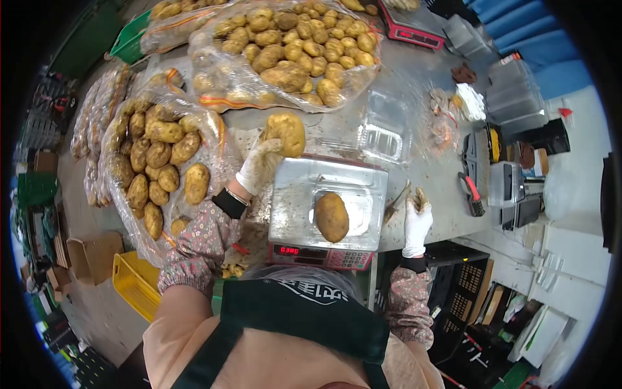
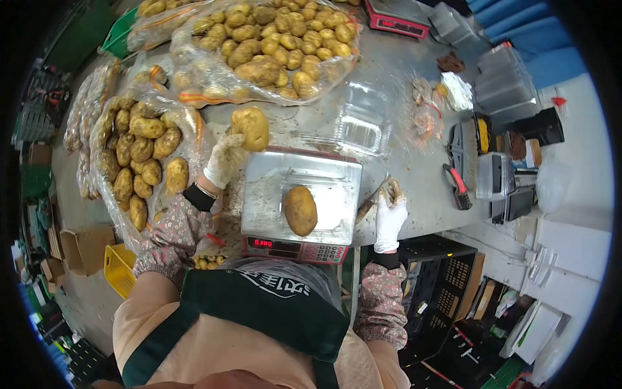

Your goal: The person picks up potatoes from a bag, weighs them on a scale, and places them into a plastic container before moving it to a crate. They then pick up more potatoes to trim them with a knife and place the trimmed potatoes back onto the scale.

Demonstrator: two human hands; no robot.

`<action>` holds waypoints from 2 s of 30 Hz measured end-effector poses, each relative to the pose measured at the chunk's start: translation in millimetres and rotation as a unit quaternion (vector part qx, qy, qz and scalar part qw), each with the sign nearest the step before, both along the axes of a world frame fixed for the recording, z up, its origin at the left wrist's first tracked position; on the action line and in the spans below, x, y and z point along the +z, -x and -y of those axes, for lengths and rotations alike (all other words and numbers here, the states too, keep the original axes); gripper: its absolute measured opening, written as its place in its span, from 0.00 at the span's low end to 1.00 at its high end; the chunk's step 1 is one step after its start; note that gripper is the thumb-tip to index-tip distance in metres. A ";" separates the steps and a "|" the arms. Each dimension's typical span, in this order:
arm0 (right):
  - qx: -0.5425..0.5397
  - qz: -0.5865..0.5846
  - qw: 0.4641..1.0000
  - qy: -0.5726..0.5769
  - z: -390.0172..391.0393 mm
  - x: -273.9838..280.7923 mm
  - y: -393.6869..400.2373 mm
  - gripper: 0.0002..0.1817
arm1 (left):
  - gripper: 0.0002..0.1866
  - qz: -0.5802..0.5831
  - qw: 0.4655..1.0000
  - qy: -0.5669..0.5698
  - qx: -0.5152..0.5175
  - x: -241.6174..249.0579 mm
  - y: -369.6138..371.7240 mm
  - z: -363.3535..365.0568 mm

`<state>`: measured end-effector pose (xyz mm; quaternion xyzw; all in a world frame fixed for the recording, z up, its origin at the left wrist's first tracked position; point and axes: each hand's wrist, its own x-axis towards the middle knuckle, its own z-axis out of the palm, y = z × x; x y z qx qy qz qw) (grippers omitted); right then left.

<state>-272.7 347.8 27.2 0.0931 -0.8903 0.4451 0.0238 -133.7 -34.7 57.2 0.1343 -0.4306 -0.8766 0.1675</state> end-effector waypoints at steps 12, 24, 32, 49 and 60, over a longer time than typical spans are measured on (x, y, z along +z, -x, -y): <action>0.319 0.048 0.936 0.139 184.1 126.2 -116.9 0.16 | 0.29 0.066 0.949 0.300 0.066 27.2 -95.4 15.7; 0.400 0.371 0.800 0.250 263.8 110.8 -182.6 0.34 | 0.23 -0.011 0.873 0.437 0.217 50.6 -154.5 25.3; 0.419 0.092 0.865 0.260 277.6 111.6 -214.3 0.44 | 0.21 0.154 0.985 0.025 0.078 27.0 -193.0 64.9; 0.451 0.136 0.862 0.187 266.2 120.5 -222.9 0.45 | 0.25 -0.097 0.941 -0.322 -0.034 31.7 -202.1 39.8; 0.446 0.087 0.878 0.152 261.4 120.1 -225.1 0.46 | 0.32 0.014 0.999 0.010 0.042 55.7 -206.0 28.5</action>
